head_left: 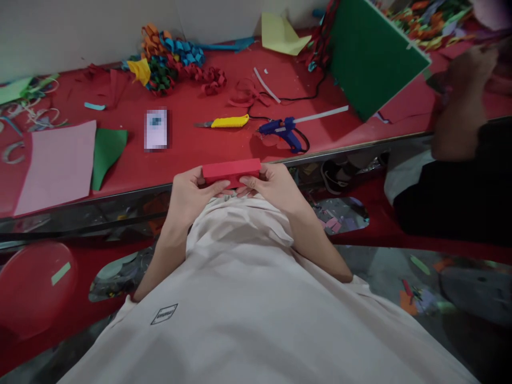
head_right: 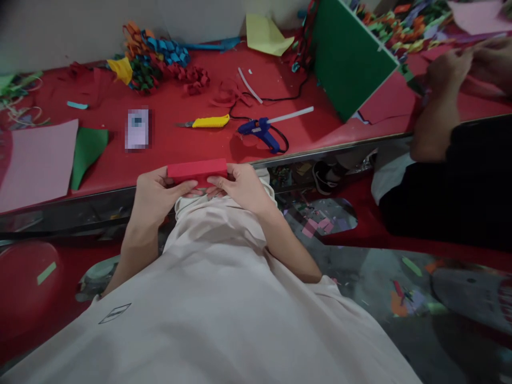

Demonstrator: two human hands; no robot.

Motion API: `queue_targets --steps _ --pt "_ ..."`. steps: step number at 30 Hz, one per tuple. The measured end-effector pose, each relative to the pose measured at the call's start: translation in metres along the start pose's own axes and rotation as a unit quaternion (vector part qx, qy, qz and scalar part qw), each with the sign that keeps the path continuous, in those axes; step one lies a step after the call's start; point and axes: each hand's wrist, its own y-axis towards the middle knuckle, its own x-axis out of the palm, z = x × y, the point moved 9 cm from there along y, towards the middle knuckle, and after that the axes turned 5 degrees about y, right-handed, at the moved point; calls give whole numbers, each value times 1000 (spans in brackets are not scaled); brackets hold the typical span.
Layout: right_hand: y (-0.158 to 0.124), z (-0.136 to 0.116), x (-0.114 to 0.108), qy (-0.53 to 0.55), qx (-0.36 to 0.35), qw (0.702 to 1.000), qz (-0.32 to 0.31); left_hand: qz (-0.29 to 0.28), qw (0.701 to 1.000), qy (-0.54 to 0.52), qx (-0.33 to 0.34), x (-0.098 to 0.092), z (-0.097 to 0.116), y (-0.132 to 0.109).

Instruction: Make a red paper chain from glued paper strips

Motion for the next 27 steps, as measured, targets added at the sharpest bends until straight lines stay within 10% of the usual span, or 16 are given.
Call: queue_targets --steps 14,27 --pt "-15 -57 -6 -125 -126 982 66 65 996 8 60 -10 25 0" --pt "-17 -52 -4 -100 -98 989 54 62 995 57 57 -15 33 -1"
